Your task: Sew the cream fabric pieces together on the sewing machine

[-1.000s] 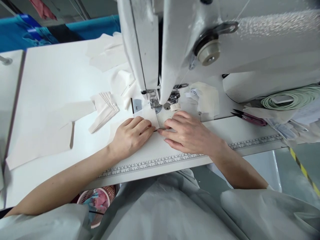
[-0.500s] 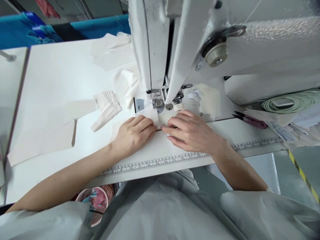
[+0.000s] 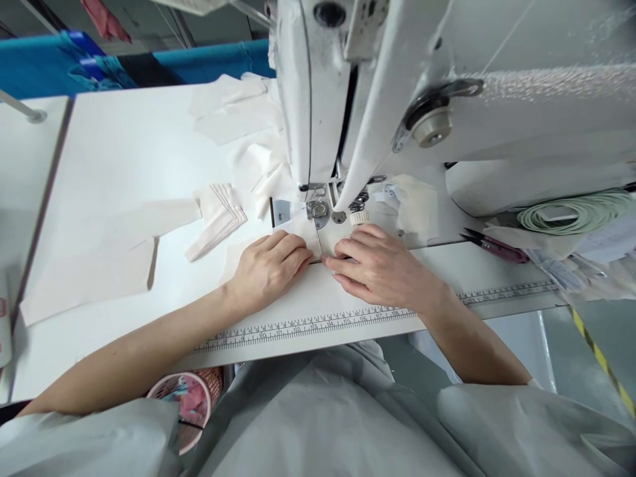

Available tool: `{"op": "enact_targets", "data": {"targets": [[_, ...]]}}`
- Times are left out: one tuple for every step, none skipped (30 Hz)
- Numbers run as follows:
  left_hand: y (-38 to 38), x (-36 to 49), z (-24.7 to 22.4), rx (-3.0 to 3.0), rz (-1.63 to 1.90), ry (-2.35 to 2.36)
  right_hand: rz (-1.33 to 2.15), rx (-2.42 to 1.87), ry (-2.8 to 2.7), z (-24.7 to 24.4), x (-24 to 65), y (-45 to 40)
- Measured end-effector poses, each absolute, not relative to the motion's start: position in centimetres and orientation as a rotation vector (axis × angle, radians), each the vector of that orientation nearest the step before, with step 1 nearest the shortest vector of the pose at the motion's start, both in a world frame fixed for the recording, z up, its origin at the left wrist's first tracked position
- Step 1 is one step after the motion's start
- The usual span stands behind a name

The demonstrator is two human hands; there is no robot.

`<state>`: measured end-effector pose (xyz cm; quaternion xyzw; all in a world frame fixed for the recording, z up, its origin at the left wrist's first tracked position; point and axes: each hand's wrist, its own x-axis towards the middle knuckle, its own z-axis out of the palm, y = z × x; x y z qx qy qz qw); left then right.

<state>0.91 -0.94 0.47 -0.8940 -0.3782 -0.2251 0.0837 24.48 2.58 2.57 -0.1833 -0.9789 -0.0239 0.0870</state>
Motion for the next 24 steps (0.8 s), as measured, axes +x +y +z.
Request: {"op": "enact_targets", "data": {"targets": [[-0.96,0.92,0.42,-2.663,-0.671,-1.12,-0.085,-0.547,-2.916,2.58,24.45,2.54],[-0.98,0.91,0.36,-2.656,-0.668,-1.106,-0.096,-0.549,-2.914,2.58,24.42,2.51],[-1.01,0.9,0.31,-2.649,-0.66,-1.088,-0.103,-0.55,-2.912,2.58,24.39,2.49],[-1.03,0.88,0.26,-2.642,-0.649,-1.07,-0.107,-0.551,-2.91,2.59,24.37,2.46],[-1.06,0.85,0.22,-2.636,-0.641,-1.053,-0.108,-0.55,-2.909,2.59,24.35,2.44],[-1.09,0.83,0.19,-2.633,-0.636,-1.041,-0.106,-0.55,-2.909,2.6,24.34,2.43],[-1.11,0.83,0.18,-2.631,-0.635,-1.032,-0.102,-0.549,-2.91,2.61,24.33,2.42],[-1.13,0.83,0.17,-2.629,-0.636,-1.026,-0.096,-0.548,-2.911,2.62,24.32,2.4],[-1.14,0.85,0.18,-2.624,-0.639,-1.023,-0.089,-0.547,-2.911,2.64,24.32,2.39],[-1.15,0.89,0.19,-2.618,-0.642,-1.02,-0.081,-0.548,-2.909,2.65,24.32,2.38],[-1.15,0.93,0.21,-2.613,-0.641,-1.018,-0.074,-0.549,-2.907,2.65,24.33,2.37],[-1.16,0.98,0.23,-2.607,-0.639,-1.017,-0.067,-0.552,-2.905,2.66,24.33,2.36],[-1.15,1.02,0.26,-2.603,-0.639,-1.015,-0.061,-0.553,-2.903,2.66,24.34,2.35],[-1.15,1.06,0.29,-2.599,-0.64,-1.01,-0.056,-0.555,-2.903,2.66,24.34,2.34],[-1.15,1.08,0.32,-2.595,-0.639,-1.005,-0.051,-0.556,-2.904,2.66,24.35,2.33],[-1.16,1.1,0.35,-2.592,-0.636,-0.999,-0.045,-0.556,-2.907,2.67,24.35,2.32],[-1.17,1.1,0.38,-2.59,-0.631,-0.993,-0.039,-0.556,-2.909,2.67,24.36,2.32],[-1.18,1.1,0.41,-2.59,-0.622,-0.99,-0.032,-0.555,-2.91,2.68,24.36,2.32],[-1.19,1.09,0.43,-2.592,-0.615,-0.986,-0.023,-0.553,-2.911,2.69,24.37,2.31],[-1.2,1.09,0.45,-2.596,-0.609,-0.985,-0.015,-0.55,-2.911,2.69,24.37,2.31],[-1.21,1.08,0.47,-2.6,-0.606,-0.983,-0.009,-0.548,-2.911,2.69,24.37,2.32],[-1.22,1.09,0.48,-2.602,-0.605,-0.981,-0.005,-0.546,-2.909,2.68,24.38,2.32],[-1.22,1.1,0.47,-2.602,-0.603,-0.979,-0.003,-0.545,-2.908,2.67,24.39,2.33],[-1.22,1.12,0.46,-2.6,-0.599,-0.977,-0.006,-0.543,-2.906,2.66,24.4,2.35]]}}
